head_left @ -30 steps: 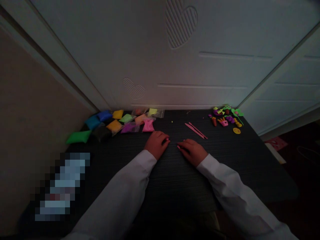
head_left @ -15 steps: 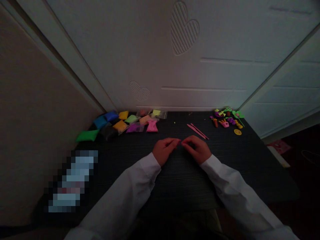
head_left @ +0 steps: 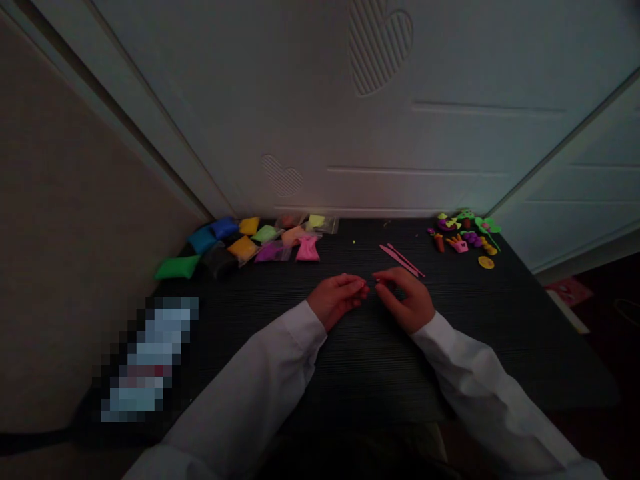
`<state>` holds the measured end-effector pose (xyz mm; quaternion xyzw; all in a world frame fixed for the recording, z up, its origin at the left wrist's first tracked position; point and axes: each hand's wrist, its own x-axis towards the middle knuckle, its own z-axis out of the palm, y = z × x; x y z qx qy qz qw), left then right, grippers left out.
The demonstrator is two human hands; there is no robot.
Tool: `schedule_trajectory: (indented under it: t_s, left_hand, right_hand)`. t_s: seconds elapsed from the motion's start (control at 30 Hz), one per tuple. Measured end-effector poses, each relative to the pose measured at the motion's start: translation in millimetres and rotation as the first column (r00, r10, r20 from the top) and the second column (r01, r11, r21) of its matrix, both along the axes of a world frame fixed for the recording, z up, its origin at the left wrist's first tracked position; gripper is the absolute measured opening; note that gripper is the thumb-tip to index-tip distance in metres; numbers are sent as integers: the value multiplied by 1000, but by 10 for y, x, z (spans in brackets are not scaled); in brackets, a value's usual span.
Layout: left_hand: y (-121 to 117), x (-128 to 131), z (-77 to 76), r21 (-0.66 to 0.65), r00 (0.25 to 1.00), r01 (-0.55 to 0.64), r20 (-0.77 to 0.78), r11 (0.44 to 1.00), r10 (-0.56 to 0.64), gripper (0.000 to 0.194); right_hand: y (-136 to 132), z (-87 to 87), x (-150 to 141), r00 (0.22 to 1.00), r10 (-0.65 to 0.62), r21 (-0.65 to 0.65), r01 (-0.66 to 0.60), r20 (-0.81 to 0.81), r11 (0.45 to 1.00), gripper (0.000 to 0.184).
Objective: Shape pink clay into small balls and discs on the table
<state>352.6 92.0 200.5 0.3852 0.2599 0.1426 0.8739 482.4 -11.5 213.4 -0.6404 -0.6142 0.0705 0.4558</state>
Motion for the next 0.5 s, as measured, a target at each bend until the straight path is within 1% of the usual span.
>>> schedule_trajectory:
  t_s: [0.13, 0.23, 0.33, 0.43, 0.5]
  left_hand:
    - [15, -6, -6, -26, 999, -14, 36, 1000, 15, 14]
    - [24, -8, 7, -24, 998, -42, 54, 999, 43, 14]
    - [39, -8, 22, -21, 995, -73, 65, 997, 74, 17]
    - [51, -5, 23, -27, 990, -99, 98, 995, 101, 19]
    - [53, -2, 17, -23, 985, -120, 124, 993, 122, 16]
  right_hand:
    - [-13, 13, 41, 998, -61, 6, 61, 1, 998, 20]
    - [-13, 6, 84, 986, -166, 30, 166, -18, 986, 19]
    - [-3, -26, 137, 963, -259, 45, 262, -78, 964, 18]
    - [15, -69, 181, 945, -299, 28, 305, -130, 952, 20]
    - [26, -89, 197, 941, -307, 17, 313, -144, 950, 21]
